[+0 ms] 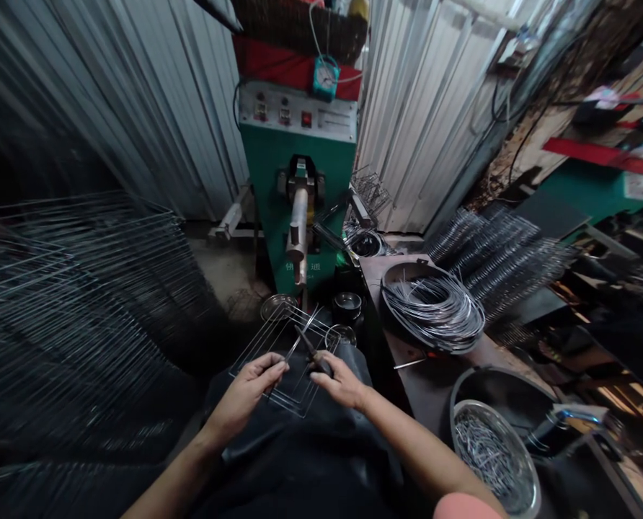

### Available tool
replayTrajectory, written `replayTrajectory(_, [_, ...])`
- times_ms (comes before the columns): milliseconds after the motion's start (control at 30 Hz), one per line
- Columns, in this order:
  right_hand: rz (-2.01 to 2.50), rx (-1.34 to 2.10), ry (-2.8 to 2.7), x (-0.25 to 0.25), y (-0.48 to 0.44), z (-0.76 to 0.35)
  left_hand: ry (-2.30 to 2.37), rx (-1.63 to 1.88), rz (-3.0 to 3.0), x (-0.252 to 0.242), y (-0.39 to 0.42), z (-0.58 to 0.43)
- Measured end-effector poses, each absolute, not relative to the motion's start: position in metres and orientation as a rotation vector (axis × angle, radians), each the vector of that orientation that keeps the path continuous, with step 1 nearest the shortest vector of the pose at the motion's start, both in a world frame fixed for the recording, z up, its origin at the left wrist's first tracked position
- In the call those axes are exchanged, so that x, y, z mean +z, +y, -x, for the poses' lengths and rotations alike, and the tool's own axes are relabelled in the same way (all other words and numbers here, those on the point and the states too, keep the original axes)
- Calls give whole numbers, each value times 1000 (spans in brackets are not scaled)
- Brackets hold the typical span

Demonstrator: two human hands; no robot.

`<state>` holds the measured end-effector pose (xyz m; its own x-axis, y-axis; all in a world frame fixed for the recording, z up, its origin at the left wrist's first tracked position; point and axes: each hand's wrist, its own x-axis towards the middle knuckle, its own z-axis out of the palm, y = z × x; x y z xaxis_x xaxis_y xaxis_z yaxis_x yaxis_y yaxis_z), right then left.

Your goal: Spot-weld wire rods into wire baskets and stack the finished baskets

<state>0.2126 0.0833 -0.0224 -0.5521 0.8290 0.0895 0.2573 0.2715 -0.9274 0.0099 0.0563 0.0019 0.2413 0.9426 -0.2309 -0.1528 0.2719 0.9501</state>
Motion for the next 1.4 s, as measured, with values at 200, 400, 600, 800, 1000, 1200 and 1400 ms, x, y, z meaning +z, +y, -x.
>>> replayTrajectory(200, [944, 1231, -2003, -21, 89, -219, 1063, 933, -987, 4, 57, -12])
replayTrajectory(400, [961, 1240, -2005, -25, 85, -222, 1098, 914, -1007, 5, 58, -13])
replayTrajectory(600, [1162, 1352, -1984, -13, 79, -221, 1104, 889, -1021, 5, 55, -11])
replayTrajectory(800, [1356, 1432, -2134, 30, 70, -237, 1094, 829, -1086, 5, 43, -16])
replayTrajectory(1000, [1696, 1474, -2299, 91, 69, -239, 1088, 872, -1185, 2, 35, -24])
replayTrajectory(1200, [1851, 1557, -2181, 104, 73, -224, 1163, 978, -1303, 10, 34, -17])
replayTrajectory(1400, [1530, 979, -1974, 8, 36, -264, 1294, 1065, -1435, 22, 54, 4])
